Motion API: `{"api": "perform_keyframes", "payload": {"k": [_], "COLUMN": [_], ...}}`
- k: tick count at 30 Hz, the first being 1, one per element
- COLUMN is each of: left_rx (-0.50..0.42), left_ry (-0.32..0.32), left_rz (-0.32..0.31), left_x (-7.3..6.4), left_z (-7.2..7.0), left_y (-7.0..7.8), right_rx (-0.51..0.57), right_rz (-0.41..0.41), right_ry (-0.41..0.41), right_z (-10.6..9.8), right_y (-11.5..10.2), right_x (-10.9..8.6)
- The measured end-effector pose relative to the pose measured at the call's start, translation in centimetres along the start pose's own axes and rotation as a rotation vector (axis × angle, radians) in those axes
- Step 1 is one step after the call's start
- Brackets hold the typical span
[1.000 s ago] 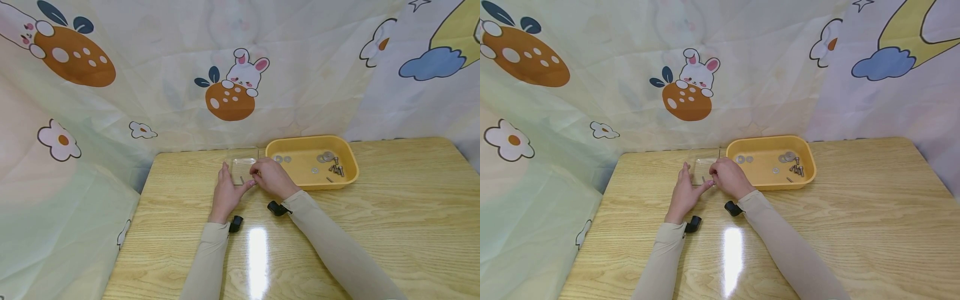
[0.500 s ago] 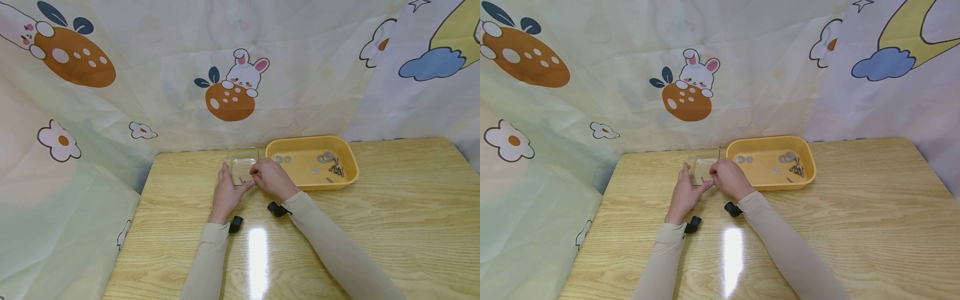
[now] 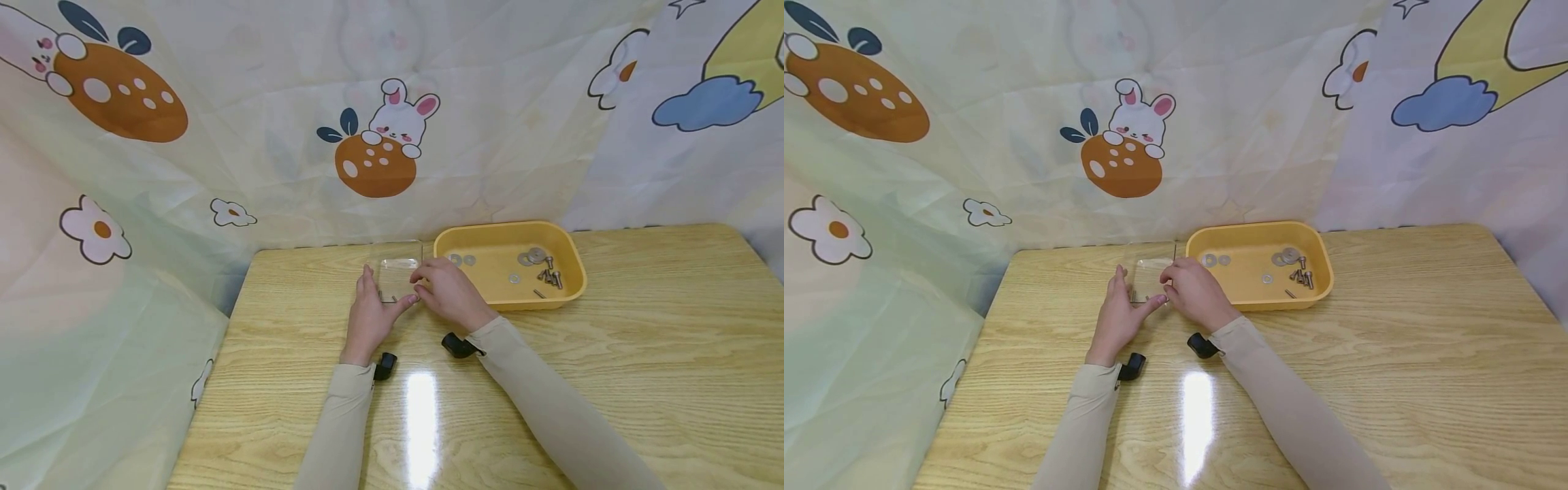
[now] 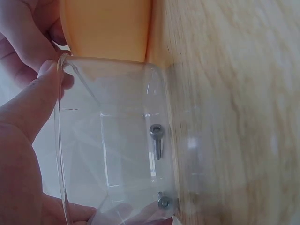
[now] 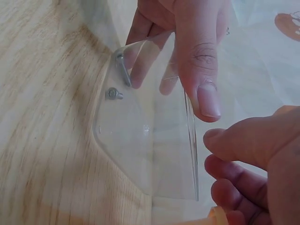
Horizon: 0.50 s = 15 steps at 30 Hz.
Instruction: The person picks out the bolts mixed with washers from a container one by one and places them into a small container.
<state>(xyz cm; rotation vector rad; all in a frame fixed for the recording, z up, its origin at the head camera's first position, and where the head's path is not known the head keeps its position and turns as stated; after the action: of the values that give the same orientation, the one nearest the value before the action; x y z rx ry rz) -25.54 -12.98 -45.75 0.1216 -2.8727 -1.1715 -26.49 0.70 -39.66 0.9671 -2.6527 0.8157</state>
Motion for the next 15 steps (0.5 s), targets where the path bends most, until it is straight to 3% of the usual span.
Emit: {"api": "perform_keyframes", "payload": {"k": [15], "left_rx": [-0.007], "left_ry": [-0.002], "left_rz": [-0.002], "left_x": [0.1], "left_z": [0.2], "left_y": [-0.1], "right_rx": [0.016], "right_rz": [0.035], "right_ry": [0.092], "right_z": [-2.1], "right_y": [0.5], "right_x": [-1.6]}}
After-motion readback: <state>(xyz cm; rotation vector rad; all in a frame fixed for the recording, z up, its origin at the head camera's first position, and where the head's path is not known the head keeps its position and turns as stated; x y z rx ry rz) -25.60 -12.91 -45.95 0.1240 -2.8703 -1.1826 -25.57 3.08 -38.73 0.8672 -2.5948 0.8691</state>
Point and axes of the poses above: each hand's wrist, its own x-axis towards the middle knuckle, its own z-axis out of the palm, y = z × x, the point moved 10 cm from there along x, towards the middle knuckle, and after that the axes turned 2 degrees about -z, right-handed, at the moved point
